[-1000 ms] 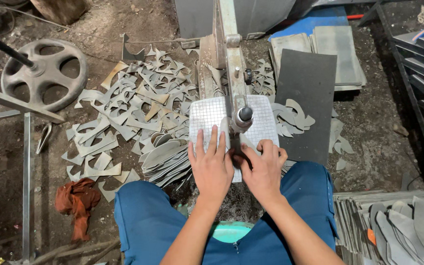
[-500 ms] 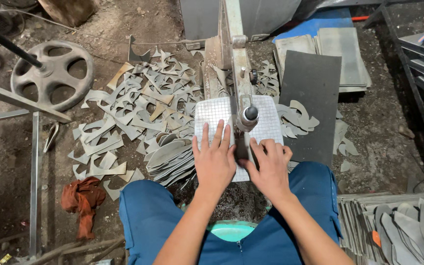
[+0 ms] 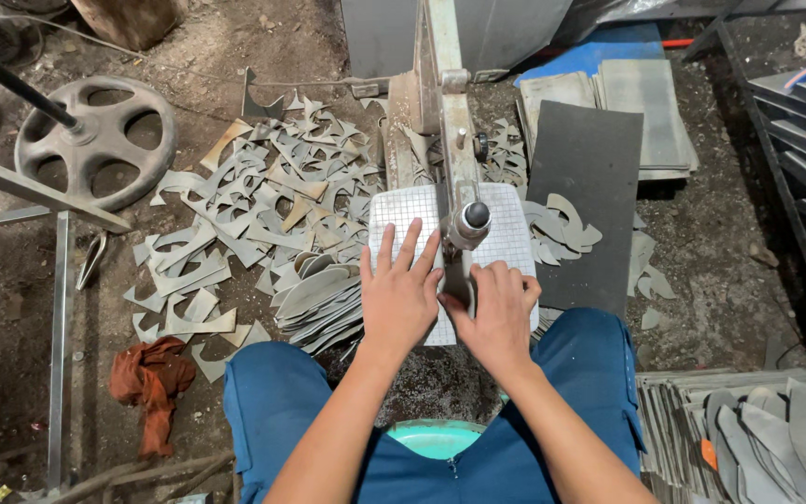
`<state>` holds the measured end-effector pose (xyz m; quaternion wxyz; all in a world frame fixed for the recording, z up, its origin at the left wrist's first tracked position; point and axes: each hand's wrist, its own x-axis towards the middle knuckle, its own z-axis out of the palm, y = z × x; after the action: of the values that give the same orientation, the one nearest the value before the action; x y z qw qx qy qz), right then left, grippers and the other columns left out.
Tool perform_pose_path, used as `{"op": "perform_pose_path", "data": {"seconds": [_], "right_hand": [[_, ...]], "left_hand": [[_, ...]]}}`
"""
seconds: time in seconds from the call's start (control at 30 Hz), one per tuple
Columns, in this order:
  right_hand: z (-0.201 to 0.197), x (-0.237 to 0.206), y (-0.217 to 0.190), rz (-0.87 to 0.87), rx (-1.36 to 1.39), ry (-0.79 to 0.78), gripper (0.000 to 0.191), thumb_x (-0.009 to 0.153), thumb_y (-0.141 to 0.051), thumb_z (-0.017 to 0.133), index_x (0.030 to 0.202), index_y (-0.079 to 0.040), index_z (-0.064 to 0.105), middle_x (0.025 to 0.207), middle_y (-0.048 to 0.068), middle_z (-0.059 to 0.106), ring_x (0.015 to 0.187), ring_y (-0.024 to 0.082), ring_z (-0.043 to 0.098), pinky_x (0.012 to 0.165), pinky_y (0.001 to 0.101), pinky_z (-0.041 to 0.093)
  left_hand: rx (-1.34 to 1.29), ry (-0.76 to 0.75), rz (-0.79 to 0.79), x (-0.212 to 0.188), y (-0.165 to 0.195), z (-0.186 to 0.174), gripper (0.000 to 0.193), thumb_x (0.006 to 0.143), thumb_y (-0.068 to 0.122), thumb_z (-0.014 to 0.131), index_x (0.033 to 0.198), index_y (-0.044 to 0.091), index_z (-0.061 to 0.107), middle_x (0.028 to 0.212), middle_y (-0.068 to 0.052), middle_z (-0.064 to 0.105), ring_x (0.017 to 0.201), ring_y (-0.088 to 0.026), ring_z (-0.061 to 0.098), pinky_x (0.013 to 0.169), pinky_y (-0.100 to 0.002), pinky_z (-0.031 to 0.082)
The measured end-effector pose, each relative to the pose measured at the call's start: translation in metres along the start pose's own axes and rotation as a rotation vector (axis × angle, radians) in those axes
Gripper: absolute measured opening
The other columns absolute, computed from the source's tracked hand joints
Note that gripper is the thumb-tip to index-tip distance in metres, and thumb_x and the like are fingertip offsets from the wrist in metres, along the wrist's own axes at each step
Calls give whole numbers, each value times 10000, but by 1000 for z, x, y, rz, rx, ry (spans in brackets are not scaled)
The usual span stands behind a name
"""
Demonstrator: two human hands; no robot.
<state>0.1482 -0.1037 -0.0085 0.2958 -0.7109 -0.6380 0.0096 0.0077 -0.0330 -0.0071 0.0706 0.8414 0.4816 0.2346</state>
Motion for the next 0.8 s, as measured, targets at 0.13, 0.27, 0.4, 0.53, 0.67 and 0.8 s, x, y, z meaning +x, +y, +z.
{"op": "perform_pose_path", "data": {"seconds": [0.13,0.27,0.4,0.53,0.67,0.8], "right_hand": [[0,1,-1,16,6,-5,501,784,-345,819,1139,-54,617,1003,86,555,982,299,529,928,514,304],[2,3,-3,17,9,10,480,782,-336,821,1117,-61,614,1001,81,551,981,295,533,939,526,304],[4,5,-4,38,-13,5,476,769,-340,827,1095,-63,617,995,87,552,984,305,535,930,525,308],[7,5,-4,42,-26,14,481,767,-342,829,1088,-52,616,989,90,555,984,306,537,924,524,314],[7,6,-5,33,-27,39,476,766,-342,827,1075,-46,619,982,96,555,980,311,536,908,522,313],[8,8,-7,53,-25,35,454,782,-353,825,1056,-54,621,955,89,550,962,305,532,904,511,315]], "left_hand": [[18,-12,-1,1,-1,0,522,950,303,614,1465,229,570,1583,-40,453,1464,-363,372,1148,-646,270],[27,-3,12,2,-1,0,520,953,304,609,1467,231,570,1587,-41,455,1460,-361,378,1143,-646,274],[28,13,28,3,-3,1,516,964,304,605,1474,238,571,1590,-46,454,1459,-361,385,1139,-638,287],[40,17,36,5,-5,1,531,942,309,616,1468,247,575,1582,-48,459,1440,-362,396,1123,-637,292],[28,24,41,7,-5,-1,520,945,304,623,1461,254,582,1579,-46,467,1439,-354,409,1120,-627,299],[27,16,41,9,-6,-3,519,938,307,628,1453,254,590,1572,-49,471,1427,-355,414,1110,-623,300]]}}
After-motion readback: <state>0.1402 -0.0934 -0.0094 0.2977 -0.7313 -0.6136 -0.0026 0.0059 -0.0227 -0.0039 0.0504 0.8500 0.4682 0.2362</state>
